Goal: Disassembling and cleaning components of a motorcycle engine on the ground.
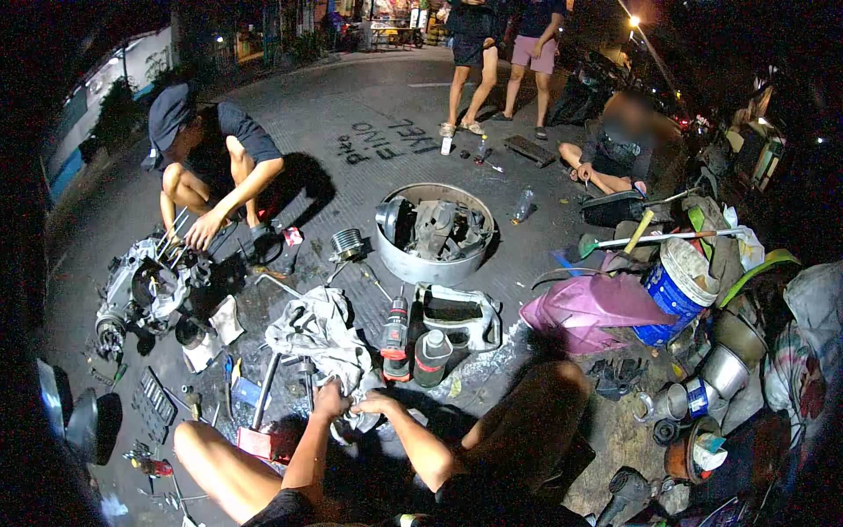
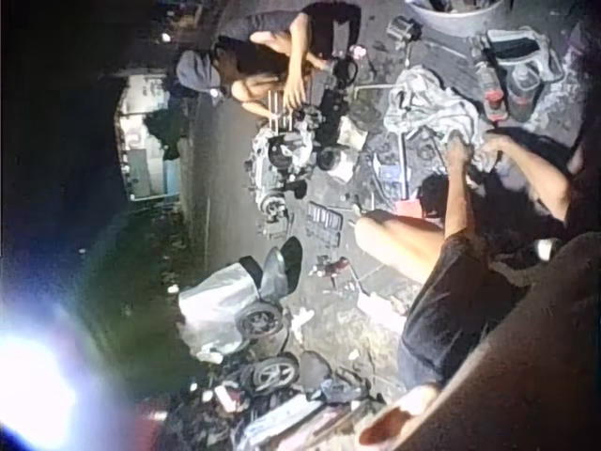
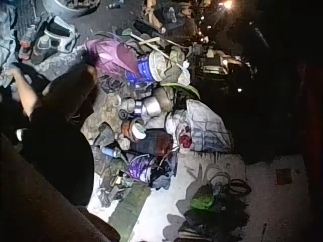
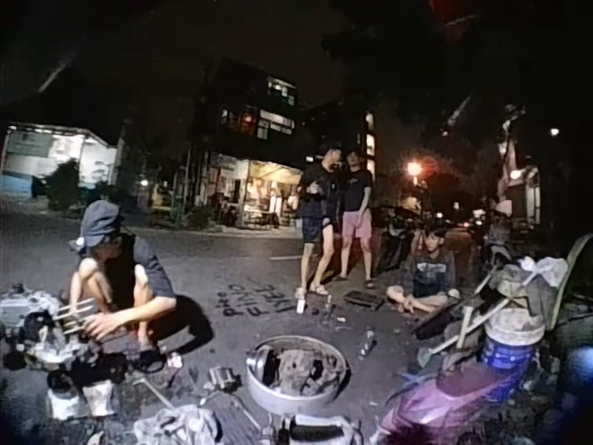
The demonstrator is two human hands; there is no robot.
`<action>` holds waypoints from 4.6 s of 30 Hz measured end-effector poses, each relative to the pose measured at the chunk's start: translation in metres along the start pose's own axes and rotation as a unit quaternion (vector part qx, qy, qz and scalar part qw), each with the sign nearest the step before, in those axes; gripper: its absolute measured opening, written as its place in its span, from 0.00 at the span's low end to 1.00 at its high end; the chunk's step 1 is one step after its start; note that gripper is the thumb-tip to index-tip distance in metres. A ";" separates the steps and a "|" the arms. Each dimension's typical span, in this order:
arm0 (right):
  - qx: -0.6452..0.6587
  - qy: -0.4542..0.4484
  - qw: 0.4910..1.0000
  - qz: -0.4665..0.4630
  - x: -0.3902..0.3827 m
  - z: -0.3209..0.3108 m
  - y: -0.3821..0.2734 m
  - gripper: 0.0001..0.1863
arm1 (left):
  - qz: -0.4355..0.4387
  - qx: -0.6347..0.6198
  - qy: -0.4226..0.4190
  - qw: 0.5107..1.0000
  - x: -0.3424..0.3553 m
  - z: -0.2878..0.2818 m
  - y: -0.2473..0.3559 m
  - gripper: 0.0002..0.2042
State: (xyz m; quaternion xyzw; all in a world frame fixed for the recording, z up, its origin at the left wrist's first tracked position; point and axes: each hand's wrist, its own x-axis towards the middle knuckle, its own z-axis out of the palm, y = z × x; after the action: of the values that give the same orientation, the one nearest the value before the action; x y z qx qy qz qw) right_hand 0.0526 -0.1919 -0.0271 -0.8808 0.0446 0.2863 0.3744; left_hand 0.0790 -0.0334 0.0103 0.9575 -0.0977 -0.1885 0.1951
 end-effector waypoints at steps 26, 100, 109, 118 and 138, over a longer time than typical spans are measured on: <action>0.070 0.153 0.986 0.005 0.016 0.030 -0.010 0.35 | -0.025 -0.205 0.083 0.975 0.007 0.027 -0.050 0.32; 0.193 0.399 0.872 -0.208 -0.005 -0.049 -0.083 0.20 | -0.216 -0.322 0.060 0.920 -0.021 0.058 -0.075 0.22; -0.102 0.177 0.968 -0.143 -0.013 0.028 -0.042 0.45 | -0.124 -0.232 0.094 0.960 -0.008 0.087 -0.103 0.30; 0.155 0.217 0.955 -0.131 0.028 -0.014 -0.009 0.19 | -0.267 -0.373 0.097 0.883 -0.012 0.059 -0.070 0.31; 0.771 -0.066 0.617 -0.145 0.000 -0.073 -0.124 0.21 | -0.048 -0.438 0.088 0.894 -0.068 0.039 -0.048 0.51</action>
State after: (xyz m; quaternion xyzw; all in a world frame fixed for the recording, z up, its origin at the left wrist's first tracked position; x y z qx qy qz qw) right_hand 0.1238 -0.1533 0.0920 -0.2421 0.0956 0.1457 0.9545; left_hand 0.0070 0.0147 -0.0205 0.7915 0.0583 -0.1363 0.5929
